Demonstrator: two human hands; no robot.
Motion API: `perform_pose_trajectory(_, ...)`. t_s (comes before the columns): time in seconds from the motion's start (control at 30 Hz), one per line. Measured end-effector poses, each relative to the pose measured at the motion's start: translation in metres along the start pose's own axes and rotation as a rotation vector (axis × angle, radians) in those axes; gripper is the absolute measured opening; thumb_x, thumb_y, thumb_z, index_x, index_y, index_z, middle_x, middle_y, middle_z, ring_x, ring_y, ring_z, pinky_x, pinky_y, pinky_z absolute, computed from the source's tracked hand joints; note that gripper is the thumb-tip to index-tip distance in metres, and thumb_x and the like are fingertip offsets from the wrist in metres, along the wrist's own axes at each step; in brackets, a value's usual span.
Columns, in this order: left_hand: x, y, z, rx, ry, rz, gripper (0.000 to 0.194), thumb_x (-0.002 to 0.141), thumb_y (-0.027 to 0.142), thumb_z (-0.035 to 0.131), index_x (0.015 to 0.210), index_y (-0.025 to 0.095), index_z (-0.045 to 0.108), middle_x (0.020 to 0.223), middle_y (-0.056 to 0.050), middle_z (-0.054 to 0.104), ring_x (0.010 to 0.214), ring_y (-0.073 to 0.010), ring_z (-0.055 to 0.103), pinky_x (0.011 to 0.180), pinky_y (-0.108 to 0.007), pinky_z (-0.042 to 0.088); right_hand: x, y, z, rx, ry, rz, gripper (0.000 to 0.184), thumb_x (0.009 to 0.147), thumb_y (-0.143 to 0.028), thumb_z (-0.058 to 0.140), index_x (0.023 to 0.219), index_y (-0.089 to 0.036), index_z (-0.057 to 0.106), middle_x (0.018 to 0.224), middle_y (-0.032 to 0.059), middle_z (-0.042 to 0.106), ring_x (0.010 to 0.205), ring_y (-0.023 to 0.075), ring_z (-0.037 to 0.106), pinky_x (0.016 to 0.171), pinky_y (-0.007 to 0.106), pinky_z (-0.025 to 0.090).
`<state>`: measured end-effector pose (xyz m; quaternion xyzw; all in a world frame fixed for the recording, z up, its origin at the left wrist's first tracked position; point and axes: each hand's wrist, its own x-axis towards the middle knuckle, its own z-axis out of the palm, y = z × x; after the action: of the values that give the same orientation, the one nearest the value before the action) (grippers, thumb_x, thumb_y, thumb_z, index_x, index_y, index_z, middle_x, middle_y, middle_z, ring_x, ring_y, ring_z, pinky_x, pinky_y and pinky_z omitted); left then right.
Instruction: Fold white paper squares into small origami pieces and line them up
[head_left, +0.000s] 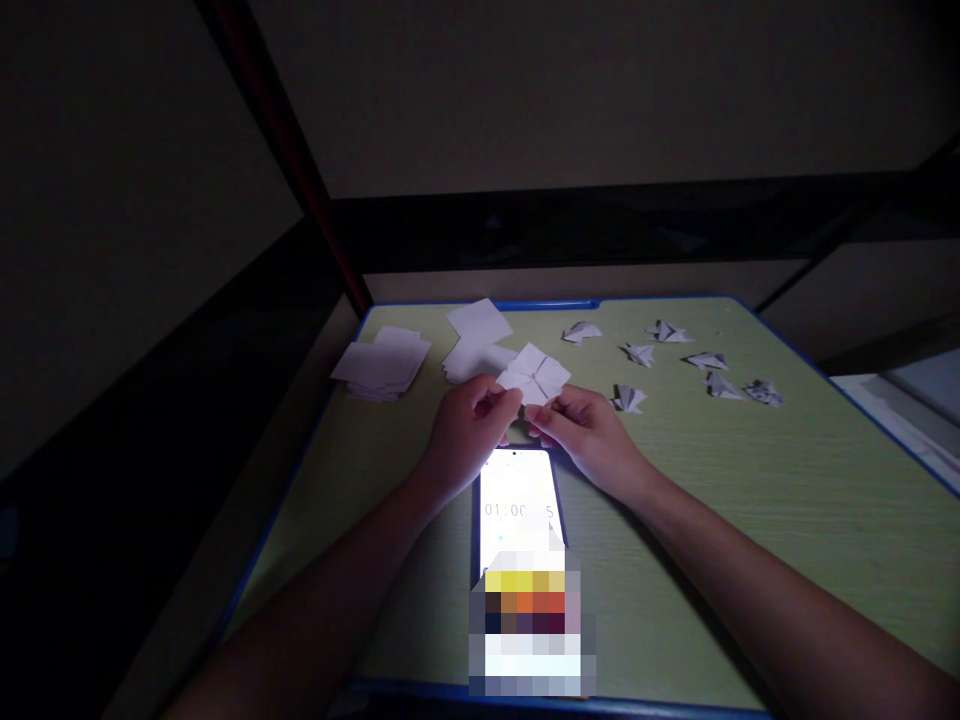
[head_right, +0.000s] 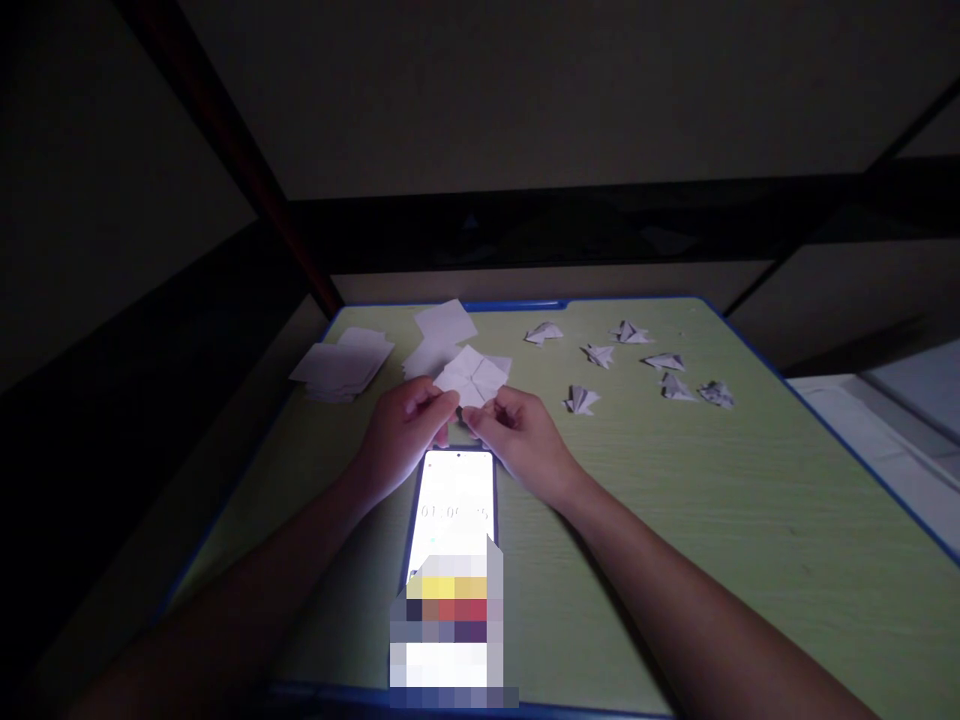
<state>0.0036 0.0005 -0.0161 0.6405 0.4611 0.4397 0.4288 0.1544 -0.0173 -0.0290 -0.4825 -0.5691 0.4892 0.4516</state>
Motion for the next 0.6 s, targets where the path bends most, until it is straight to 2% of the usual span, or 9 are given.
perform_pose_trajectory(0.27,-0.0016,0.0019,0.0005,0.014,-0.024,0.001,0.022,0.078,0.027,0.055,0.059,0.016,0.050,0.047,0.005,0.048,0.040,-0.0051,0.044,0.037,-0.015,0.037,0.0008,0.0025,-0.0005,0.042,-0.012,-0.016,0.029,0.077,-0.041,0.066,0.068,-0.016,0.055,0.058,-0.0037,0.050,0.049,0.0083,0.039,0.047,0.026,0.026)
perform_pose_trajectory(0.6,0.0011,0.0031,-0.0016,-0.075,-0.015,-0.028,0.019,0.080,0.025,0.052,0.062,0.017,0.051,0.046,0.005,0.050,0.037,-0.0057,0.044,0.036,-0.018,0.034,0.0001,0.0035,-0.0021,0.080,-0.029,-0.029,0.018,0.079,-0.032,0.064,0.073,-0.016,0.059,0.060,-0.0024,0.055,0.052,0.0096,0.044,0.049,0.026,0.030)
